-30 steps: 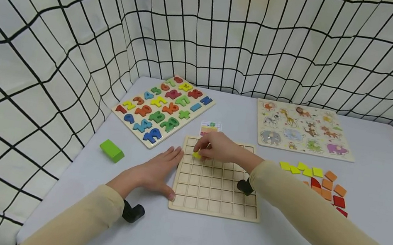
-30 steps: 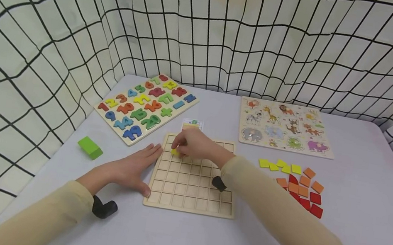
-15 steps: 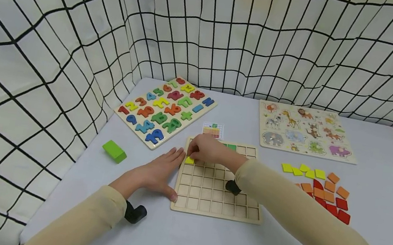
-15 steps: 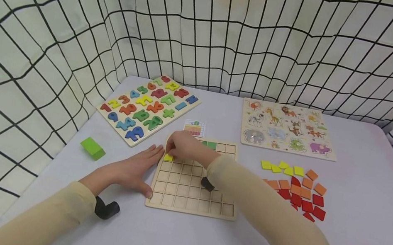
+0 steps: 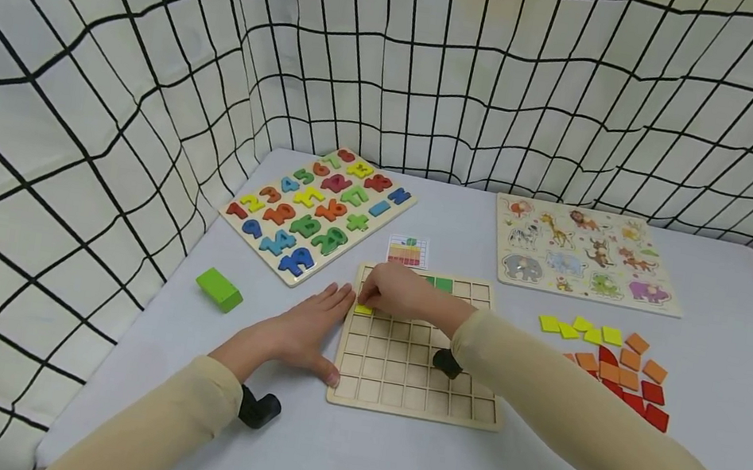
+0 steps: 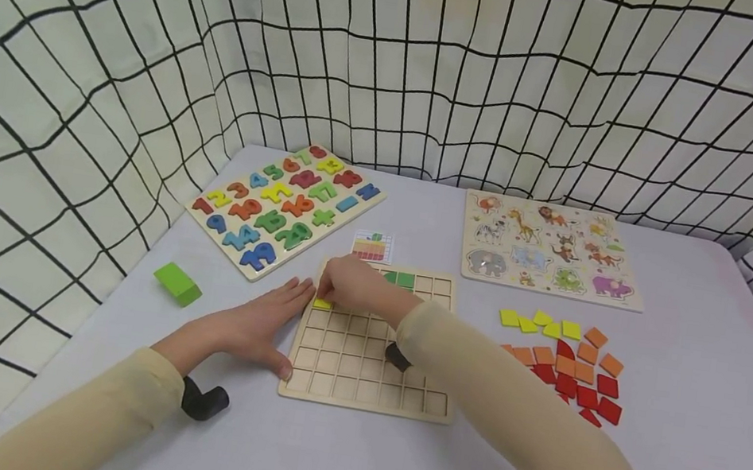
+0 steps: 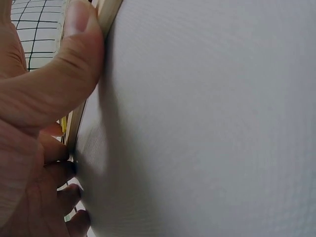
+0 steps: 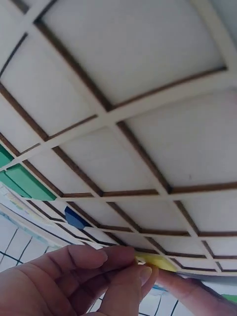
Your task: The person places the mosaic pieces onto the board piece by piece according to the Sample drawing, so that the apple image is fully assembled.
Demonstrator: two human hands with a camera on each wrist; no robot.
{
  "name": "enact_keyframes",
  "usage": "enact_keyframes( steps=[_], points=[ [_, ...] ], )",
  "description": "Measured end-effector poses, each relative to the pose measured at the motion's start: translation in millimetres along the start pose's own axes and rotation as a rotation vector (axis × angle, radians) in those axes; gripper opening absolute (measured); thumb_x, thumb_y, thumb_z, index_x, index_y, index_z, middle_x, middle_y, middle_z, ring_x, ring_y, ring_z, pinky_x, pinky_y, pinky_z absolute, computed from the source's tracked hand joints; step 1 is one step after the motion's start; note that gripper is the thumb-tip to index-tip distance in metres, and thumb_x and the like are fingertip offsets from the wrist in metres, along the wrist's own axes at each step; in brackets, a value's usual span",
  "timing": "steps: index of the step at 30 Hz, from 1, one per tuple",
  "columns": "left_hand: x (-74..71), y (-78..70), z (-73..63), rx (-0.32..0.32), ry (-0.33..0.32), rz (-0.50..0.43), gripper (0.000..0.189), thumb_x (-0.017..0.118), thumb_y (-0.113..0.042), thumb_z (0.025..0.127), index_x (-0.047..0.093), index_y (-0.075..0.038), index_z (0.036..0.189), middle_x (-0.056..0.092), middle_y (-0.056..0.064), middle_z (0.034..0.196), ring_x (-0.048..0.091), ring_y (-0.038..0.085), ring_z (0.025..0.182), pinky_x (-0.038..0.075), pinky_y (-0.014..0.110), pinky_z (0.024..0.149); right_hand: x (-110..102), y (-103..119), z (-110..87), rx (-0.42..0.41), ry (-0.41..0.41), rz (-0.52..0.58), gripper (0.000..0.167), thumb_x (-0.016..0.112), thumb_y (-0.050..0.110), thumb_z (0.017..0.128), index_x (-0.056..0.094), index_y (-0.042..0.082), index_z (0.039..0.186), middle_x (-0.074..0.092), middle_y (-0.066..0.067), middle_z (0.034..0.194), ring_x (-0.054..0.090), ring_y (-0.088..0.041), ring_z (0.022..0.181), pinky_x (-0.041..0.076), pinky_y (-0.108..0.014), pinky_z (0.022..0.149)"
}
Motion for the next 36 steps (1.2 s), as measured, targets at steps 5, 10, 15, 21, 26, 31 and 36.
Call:
enact_keyframes(
  steps=[5,10,15,21,26,31,36],
  points=[
    [-0.2,-0.5,1.0,0.001,-0.002,0.005,0.128,0.09,-0.047,0.074,0.013,0.007,0.161,0.008,0.023,0.171,0.003,0.043,0.159,0.014,0.056,0.13,-6.5,-2.1,-10.8,-0.035,0.003,-0.014,0.023,0.063,0.005,0.101,0.078,0.007,0.117,0.077,-0.005,0.117,0.07,-0.018,0.113,0.058,-0.03,0.097],
    [1.3,-0.5,0.7,-0.001,-0.005,0.005,0.127,0.091,-0.046,0.074,0.013,0.007,0.161,0.008,0.023,0.171,0.003,0.043,0.159,0.014,0.057,0.129,-21.4,-18.1,-33.7,-0.029,-0.042,-0.005,0.023,0.061,0.006,0.101,0.077,0.007,0.118,0.076,-0.006,0.116,0.069,-0.016,0.102,0.058,-0.031,0.094],
    [2.4,-0.8,1.2,-0.009,-0.003,0.011,0.128,0.091,-0.046,0.074,0.013,0.007,0.161,0.007,0.023,0.171,0.002,0.042,0.16,0.013,0.055,0.13,-38.5,-58.1,-71.7,0.076,-0.098,0.075,0.022,0.062,0.007,0.101,0.075,0.005,0.12,0.075,-0.009,0.117,0.069,-0.019,0.101,0.059,-0.036,0.091],
    [1.8,-1.2,1.3,-0.022,-0.001,0.02,0.129,0.09,-0.046,0.074,0.011,0.005,0.161,0.005,0.021,0.172,0.001,0.041,0.16,0.012,0.055,0.13,-60.0,-115.4,-129.9,0.199,-0.199,0.082,0.022,0.061,0.005,0.101,0.074,0.004,0.119,0.074,-0.014,0.117,0.068,-0.027,0.104,0.059,-0.042,0.087],
    [-0.2,-1.0,-0.2,-0.029,-0.003,0.018,0.129,0.091,-0.046,0.074,0.011,0.006,0.161,0.006,0.022,0.172,0.001,0.042,0.16,0.012,0.057,0.13,-62.3,-153.3,-167.1,0.299,-0.227,0.036,0.021,0.064,0.006,0.099,0.075,0.004,0.117,0.074,-0.013,0.111,0.064,-0.023,0.095,0.058,-0.043,0.087],
    [-1.6,-1.6,-1.1,-0.03,-0.004,0.01,0.129,0.091,-0.045,0.074,0.011,0.007,0.161,0.006,0.023,0.171,0.001,0.042,0.16,0.012,0.057,0.13,-53.6,-171.2,-186.6,0.385,-0.17,0.029,0.019,0.072,0.011,0.095,0.075,0.003,0.112,0.074,-0.01,0.104,0.062,-0.024,0.093,0.058,-0.045,0.089],
    [-0.5,-2.8,0.4,-0.027,-0.003,0.0,0.128,0.091,-0.043,0.073,0.012,0.006,0.161,0.006,0.023,0.171,0.001,0.042,0.16,0.012,0.056,0.13,-44.0,-180.7,-190.9,0.434,-0.154,0.041,0.016,0.074,0.013,0.094,0.076,0.005,0.108,0.073,-0.01,0.106,0.063,-0.029,0.103,0.055,-0.052,0.097]
  ],
)
Point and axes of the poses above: each hand's wrist, its own z-axis towards the middle knuckle, its own x-axis out of the palm, y = z × x, the point moved 5 cm from there along z, towards the middle knuckle
